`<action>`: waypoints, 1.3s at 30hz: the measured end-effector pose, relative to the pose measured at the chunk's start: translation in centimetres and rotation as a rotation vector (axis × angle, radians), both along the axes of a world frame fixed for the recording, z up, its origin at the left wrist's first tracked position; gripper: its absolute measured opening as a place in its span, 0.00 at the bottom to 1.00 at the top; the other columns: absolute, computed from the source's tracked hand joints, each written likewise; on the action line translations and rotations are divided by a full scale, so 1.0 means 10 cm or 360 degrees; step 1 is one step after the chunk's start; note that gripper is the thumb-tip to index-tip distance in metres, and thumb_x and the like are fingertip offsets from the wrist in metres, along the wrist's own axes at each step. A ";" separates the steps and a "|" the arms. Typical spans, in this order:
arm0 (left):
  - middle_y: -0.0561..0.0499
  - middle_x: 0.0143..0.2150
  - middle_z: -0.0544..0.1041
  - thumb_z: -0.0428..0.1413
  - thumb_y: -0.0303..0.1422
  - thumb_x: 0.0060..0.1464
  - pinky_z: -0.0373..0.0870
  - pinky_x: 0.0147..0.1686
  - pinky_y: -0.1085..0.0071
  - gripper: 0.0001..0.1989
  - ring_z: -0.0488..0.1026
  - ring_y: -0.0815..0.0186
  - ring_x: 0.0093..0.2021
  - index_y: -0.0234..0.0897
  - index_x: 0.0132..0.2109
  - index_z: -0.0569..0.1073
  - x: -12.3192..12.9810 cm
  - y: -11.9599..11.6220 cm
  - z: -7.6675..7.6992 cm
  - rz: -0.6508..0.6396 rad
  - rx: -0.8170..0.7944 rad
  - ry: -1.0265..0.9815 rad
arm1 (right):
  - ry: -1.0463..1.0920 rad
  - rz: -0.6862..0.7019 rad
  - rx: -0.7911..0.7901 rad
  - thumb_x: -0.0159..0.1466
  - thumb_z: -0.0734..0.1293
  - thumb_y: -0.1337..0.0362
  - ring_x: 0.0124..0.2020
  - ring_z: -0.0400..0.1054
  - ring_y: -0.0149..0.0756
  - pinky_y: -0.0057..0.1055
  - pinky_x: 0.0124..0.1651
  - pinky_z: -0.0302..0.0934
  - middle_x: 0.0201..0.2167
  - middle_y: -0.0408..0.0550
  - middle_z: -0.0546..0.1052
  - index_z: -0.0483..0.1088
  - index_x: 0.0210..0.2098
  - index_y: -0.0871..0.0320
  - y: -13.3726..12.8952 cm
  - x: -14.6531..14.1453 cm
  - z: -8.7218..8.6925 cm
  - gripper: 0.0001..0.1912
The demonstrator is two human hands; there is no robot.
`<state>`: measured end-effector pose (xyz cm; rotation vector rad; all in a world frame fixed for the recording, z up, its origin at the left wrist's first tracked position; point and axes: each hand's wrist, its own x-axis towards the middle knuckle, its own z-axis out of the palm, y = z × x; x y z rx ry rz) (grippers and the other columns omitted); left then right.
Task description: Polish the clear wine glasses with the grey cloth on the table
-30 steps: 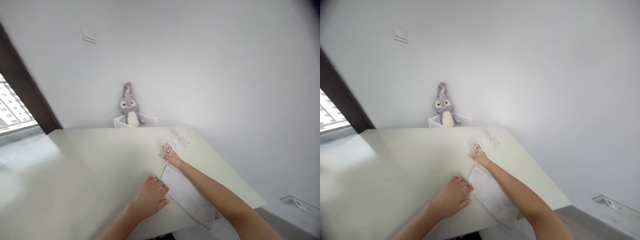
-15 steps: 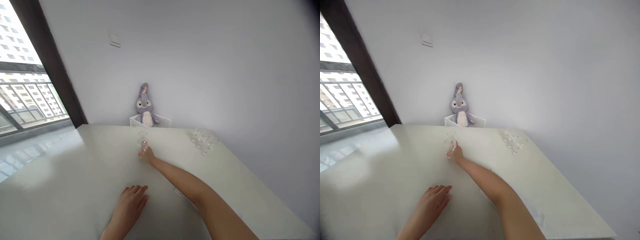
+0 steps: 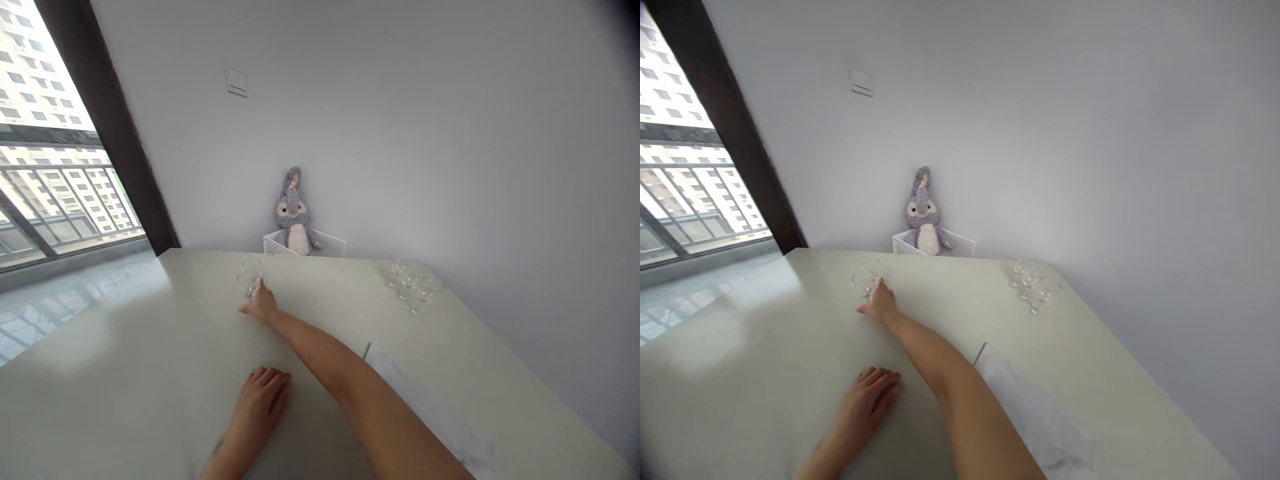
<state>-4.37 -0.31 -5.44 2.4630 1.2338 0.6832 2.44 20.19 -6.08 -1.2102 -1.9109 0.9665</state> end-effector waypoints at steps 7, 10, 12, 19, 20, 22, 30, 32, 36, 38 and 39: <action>0.49 0.40 0.74 0.45 0.36 0.57 0.67 0.40 0.65 0.13 0.69 0.64 0.40 0.42 0.43 0.71 -0.06 0.00 -0.01 -0.0035 0.0031 0.0012 | 0.0099 -0.0502 0.0293 0.46 0.70 0.66 0.55 0.55 0.48 0.44 0.57 0.47 0.53 0.44 0.64 0.60 0.51 0.50 -0.82 1.27 0.24 0.33; 0.51 0.39 0.74 0.46 0.37 0.55 0.69 0.39 0.67 0.12 0.70 0.65 0.39 0.43 0.42 0.72 -0.07 0.02 -0.02 -0.0033 0.0102 0.0049 | 0.0244 -0.0937 0.0570 0.56 0.63 0.61 0.48 0.62 0.42 0.40 0.52 0.54 0.46 0.45 0.69 0.65 0.45 0.51 -1.40 2.17 0.45 0.17; 0.52 0.39 0.74 0.48 0.38 0.54 0.69 0.37 0.68 0.11 0.71 0.65 0.38 0.44 0.41 0.73 -0.07 0.04 -0.04 -0.0034 0.0156 0.0072 | 0.0332 -0.1278 0.0726 0.60 0.58 0.58 0.47 0.61 0.40 0.40 0.52 0.53 0.46 0.47 0.68 0.63 0.44 0.52 -1.69 2.77 0.56 0.14; 0.52 0.39 0.74 0.49 0.40 0.53 0.70 0.37 0.69 0.11 0.71 0.65 0.38 0.46 0.41 0.73 -0.06 0.11 -0.09 -0.0046 0.0187 0.0156 | 0.1409 -0.2026 0.0289 0.61 0.50 0.51 0.37 0.68 0.36 0.37 0.40 0.61 0.37 0.51 0.72 0.65 0.32 0.57 -1.69 4.34 0.44 0.19; 0.53 0.39 0.74 0.49 0.40 0.53 0.70 0.38 0.69 0.12 0.71 0.65 0.39 0.46 0.41 0.73 -0.07 0.11 -0.10 -0.0045 0.0173 0.0167 | 0.1492 -0.1940 0.0169 0.62 0.47 0.50 0.36 0.69 0.37 0.38 0.39 0.62 0.36 0.53 0.73 0.65 0.31 0.57 -1.60 4.44 0.37 0.23; 0.54 0.40 0.74 0.49 0.40 0.53 0.70 0.39 0.68 0.12 0.71 0.65 0.40 0.47 0.42 0.72 -0.08 0.12 -0.12 -0.0037 0.0144 0.0189 | 0.1637 -0.1754 0.0016 0.62 0.44 0.48 0.36 0.70 0.37 0.38 0.38 0.63 0.35 0.54 0.74 0.66 0.31 0.57 -1.40 4.54 0.24 0.27; 0.54 0.40 0.74 0.49 0.39 0.53 0.70 0.40 0.69 0.12 0.71 0.66 0.40 0.46 0.43 0.72 -0.07 0.14 -0.11 -0.0013 0.0107 0.0208 | 0.1685 -0.1320 -0.0136 0.59 0.49 0.45 0.39 0.69 0.42 0.41 0.38 0.63 0.37 0.55 0.74 0.68 0.30 0.58 -0.67 4.51 0.06 0.27; 0.54 0.39 0.74 0.49 0.39 0.53 0.70 0.39 0.70 0.11 0.71 0.66 0.39 0.46 0.42 0.72 -0.05 0.14 -0.08 -0.0016 0.0100 0.0198 | 0.1666 -0.1256 -0.0146 0.59 0.50 0.44 0.40 0.69 0.42 0.41 0.38 0.63 0.36 0.54 0.74 0.69 0.29 0.58 -0.57 4.48 0.04 0.27; 0.54 0.38 0.74 0.49 0.39 0.53 0.70 0.38 0.71 0.10 0.71 0.67 0.38 0.46 0.41 0.72 -0.05 0.13 -0.05 -0.0027 0.0090 0.0171 | 0.1631 -0.1148 -0.0123 0.57 0.51 0.42 0.42 0.67 0.40 0.40 0.40 0.62 0.40 0.51 0.73 0.69 0.31 0.55 -0.50 4.35 0.00 0.26; 0.54 0.38 0.74 0.49 0.39 0.53 0.70 0.38 0.71 0.10 0.71 0.66 0.38 0.46 0.40 0.73 -0.05 0.13 -0.06 -0.0031 0.0087 0.0157 | 0.1605 -0.1114 -0.0107 0.55 0.52 0.41 0.43 0.66 0.40 0.40 0.40 0.62 0.43 0.51 0.72 0.69 0.32 0.55 -0.49 4.27 -0.01 0.27; 0.54 0.38 0.74 0.49 0.39 0.53 0.70 0.38 0.71 0.11 0.71 0.66 0.38 0.46 0.40 0.73 -0.05 0.13 -0.06 -0.0030 0.0086 0.0150 | 0.1589 -0.1099 -0.0100 0.55 0.52 0.40 0.44 0.66 0.40 0.40 0.39 0.62 0.43 0.52 0.71 0.68 0.32 0.55 -0.48 4.23 -0.01 0.27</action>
